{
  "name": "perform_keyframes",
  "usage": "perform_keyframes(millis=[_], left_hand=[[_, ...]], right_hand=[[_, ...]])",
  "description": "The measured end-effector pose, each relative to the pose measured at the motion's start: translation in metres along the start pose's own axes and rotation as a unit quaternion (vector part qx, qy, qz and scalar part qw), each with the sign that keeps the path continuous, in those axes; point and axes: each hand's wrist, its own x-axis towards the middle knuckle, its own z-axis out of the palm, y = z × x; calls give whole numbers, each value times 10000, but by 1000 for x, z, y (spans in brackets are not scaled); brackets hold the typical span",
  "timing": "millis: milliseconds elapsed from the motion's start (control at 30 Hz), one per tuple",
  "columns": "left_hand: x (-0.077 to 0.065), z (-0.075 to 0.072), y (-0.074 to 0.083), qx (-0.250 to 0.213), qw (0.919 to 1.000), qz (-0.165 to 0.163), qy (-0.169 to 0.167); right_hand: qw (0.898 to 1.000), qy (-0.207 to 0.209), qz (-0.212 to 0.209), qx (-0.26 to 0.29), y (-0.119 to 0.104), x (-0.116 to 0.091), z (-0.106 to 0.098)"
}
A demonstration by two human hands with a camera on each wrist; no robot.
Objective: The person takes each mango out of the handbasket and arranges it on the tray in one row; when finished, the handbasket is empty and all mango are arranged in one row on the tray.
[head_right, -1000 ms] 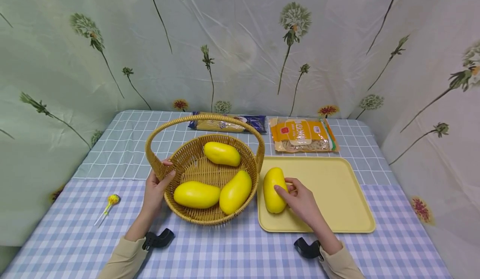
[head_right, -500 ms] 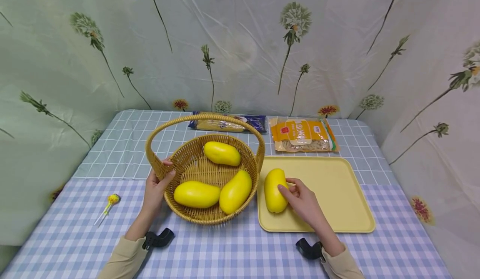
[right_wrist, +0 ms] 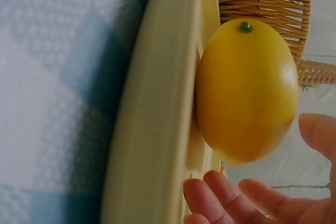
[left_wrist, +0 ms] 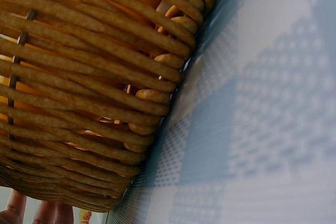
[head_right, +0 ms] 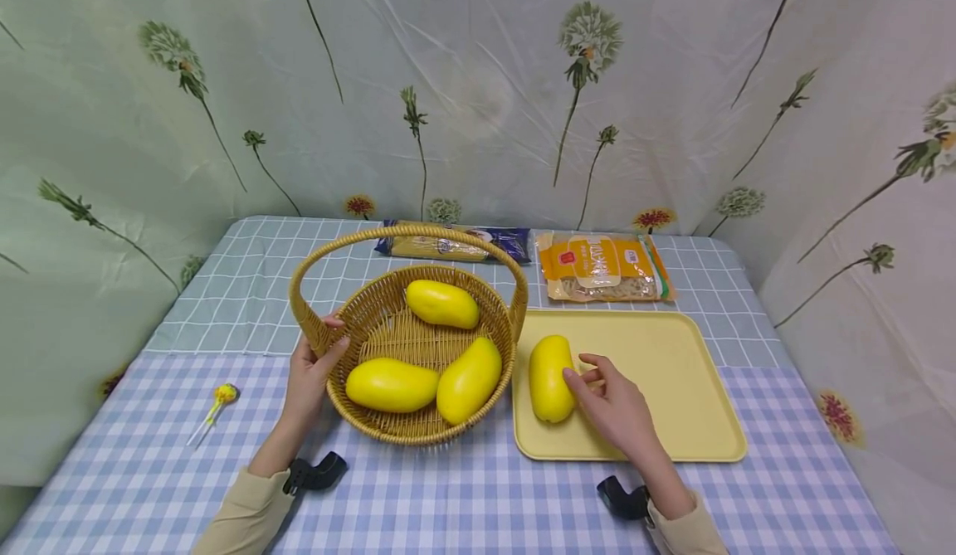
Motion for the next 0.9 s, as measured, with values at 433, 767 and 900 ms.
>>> perform_keyframes(millis=[433,767,900], left_hand=[[0,-1,0,68,10000,-7,20],[0,0,1,75,10000,5,6],[0,0,1,91,10000,-12,23]], right_hand=[[9676,1647,-1910,-90,-15,-3,0],[9340,1044,-3362,605,-45,0,7],[9243,667,-3677,781,-60,2,14]])
